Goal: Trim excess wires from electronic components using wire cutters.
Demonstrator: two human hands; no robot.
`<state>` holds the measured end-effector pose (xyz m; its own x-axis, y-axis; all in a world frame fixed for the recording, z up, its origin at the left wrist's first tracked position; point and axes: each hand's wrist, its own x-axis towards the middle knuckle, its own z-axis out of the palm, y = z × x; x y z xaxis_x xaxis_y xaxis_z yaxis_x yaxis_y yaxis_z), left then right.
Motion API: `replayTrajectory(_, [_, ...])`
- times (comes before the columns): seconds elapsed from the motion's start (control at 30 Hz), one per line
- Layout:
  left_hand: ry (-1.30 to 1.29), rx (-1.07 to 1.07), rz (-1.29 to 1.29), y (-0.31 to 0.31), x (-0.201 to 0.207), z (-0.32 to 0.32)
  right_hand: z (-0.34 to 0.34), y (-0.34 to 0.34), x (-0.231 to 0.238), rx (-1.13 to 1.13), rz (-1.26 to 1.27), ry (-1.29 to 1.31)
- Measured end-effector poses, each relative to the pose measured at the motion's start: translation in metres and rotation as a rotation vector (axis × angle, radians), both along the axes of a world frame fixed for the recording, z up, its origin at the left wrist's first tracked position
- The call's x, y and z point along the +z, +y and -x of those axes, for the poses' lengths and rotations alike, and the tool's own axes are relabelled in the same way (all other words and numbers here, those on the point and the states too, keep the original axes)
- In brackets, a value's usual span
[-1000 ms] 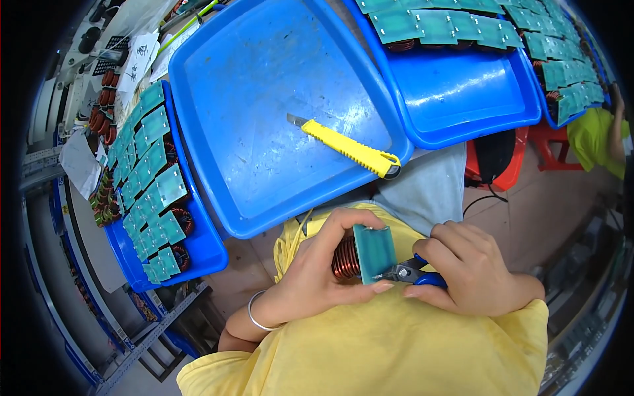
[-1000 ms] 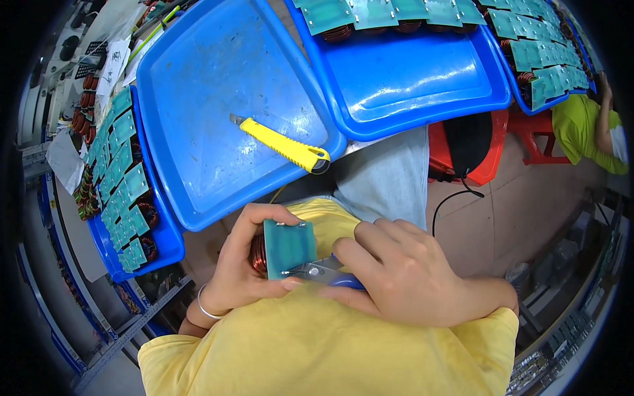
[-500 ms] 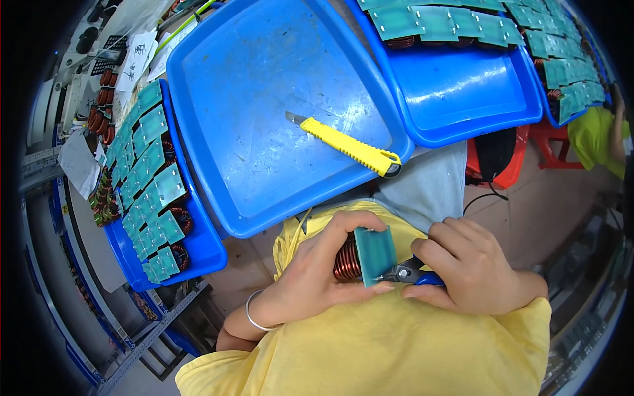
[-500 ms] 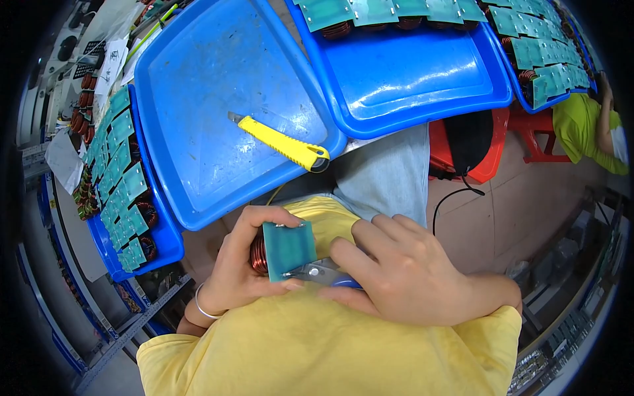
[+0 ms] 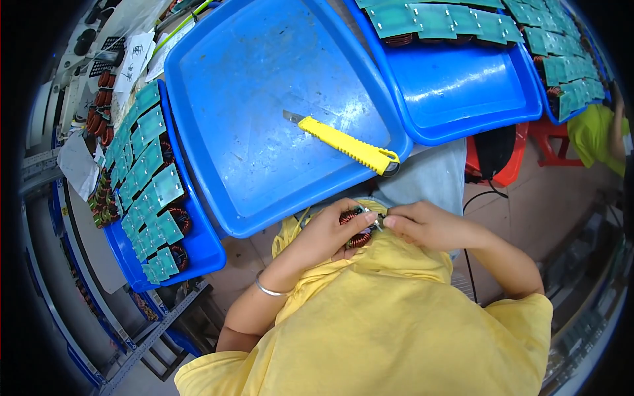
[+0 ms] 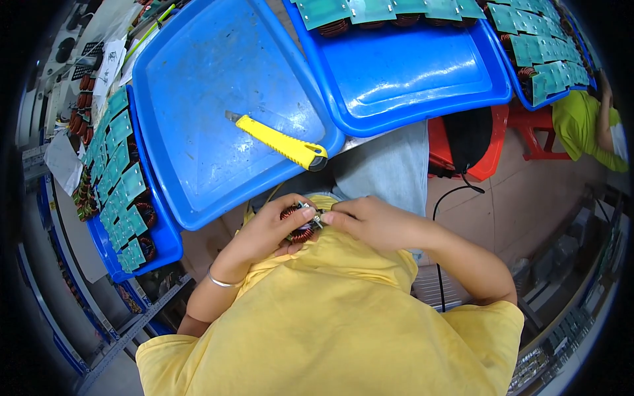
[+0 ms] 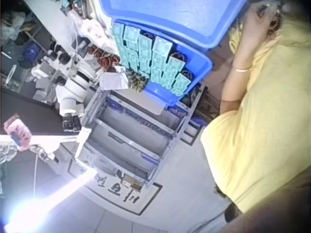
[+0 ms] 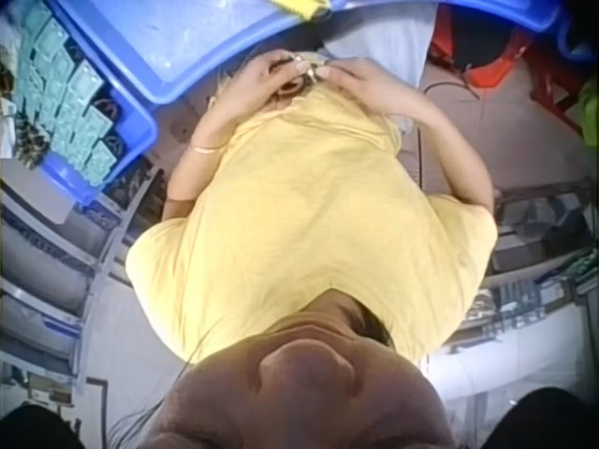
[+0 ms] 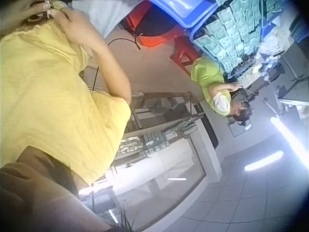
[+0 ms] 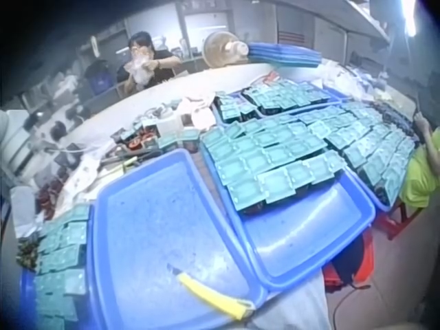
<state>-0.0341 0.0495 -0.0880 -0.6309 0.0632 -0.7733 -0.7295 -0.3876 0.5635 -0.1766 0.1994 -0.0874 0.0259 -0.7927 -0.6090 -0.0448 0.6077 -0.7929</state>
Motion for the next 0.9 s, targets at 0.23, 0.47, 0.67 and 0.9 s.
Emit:
replayTrajectory(0.23, [-0.01, -0.048, 0.023, -0.007, 0.002, 0.004, 0.008, -0.006, 0.001, -0.025, -0.12, -0.276])
replayTrajectory(0.47, [0.306, 0.119, -0.024, 0.002, 0.028, -0.016, 0.005, 0.008, 0.043, -0.003, 0.164, 0.291])
replayTrajectory(0.67, [0.416, 0.128, -0.05, -0.002, 0.058, -0.017, -0.002, 0.014, 0.067, 0.047, 0.326, 0.646])
replayTrajectory(0.9, [0.476, 0.056, 0.15, 0.0, 0.063, -0.023, -0.007, 0.011, 0.076, 0.055, 0.493, 0.856])
